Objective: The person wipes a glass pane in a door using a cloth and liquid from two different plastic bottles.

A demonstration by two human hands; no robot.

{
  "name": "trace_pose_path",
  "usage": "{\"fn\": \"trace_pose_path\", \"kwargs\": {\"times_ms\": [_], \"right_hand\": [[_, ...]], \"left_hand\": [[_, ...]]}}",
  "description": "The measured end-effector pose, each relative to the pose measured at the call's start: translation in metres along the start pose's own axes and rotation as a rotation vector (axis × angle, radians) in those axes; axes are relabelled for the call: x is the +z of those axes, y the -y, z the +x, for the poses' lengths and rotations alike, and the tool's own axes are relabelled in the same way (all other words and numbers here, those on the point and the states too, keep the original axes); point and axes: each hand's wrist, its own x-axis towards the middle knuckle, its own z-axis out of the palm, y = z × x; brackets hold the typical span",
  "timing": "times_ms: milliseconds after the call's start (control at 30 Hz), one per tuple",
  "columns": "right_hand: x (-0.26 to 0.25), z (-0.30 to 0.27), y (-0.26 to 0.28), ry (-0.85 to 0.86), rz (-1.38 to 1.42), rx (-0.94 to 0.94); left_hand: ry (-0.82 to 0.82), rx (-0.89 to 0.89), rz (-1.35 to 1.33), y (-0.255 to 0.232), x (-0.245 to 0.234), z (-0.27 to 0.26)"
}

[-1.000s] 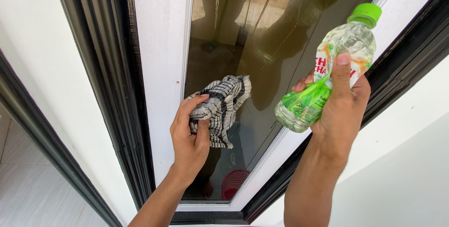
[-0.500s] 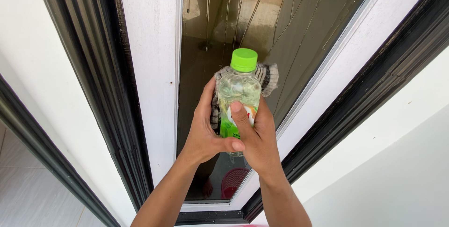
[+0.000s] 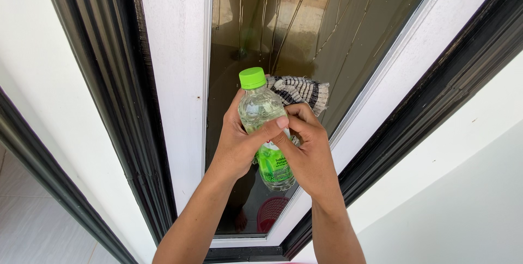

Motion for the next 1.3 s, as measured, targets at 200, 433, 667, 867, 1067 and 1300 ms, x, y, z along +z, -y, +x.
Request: {"fn": "trace_pose_path", "kwargs": {"times_ms": [200,433,667,867,1067,1300], "right_hand": [[-0.01,-0.007,-0.004,0.076,0.217,-0.079],[-0.009,0.013,-0.02,-0.232,-0.345,-0.364],[-0.022,0.017,-0.01,-0.154,-0.59,-0.456],[-0.001,0.024,-0.028,-0.496,-0.629,-0.62],[0.007,0.034,-0.043,-0.594,-0.638,-0.686],[0.012,0.04,-0.06,-0.662,-0.698,-0.687]], "left_hand": [[-0.054,0.101,0.097,0.0,0.002,0.002],[0.081,0.018,0.111,-0.016,0.001,0.005],[0.272,0.006,0.019,-0.026,-0.005,0.008],[0.206,0.055,0.046,-0.013,-0.004,0.012],[0.139,0.116,0.152,-0.002,-0.003,0.015],[0.108,0.292,0.379,-0.008,0.01,0.003]]}}
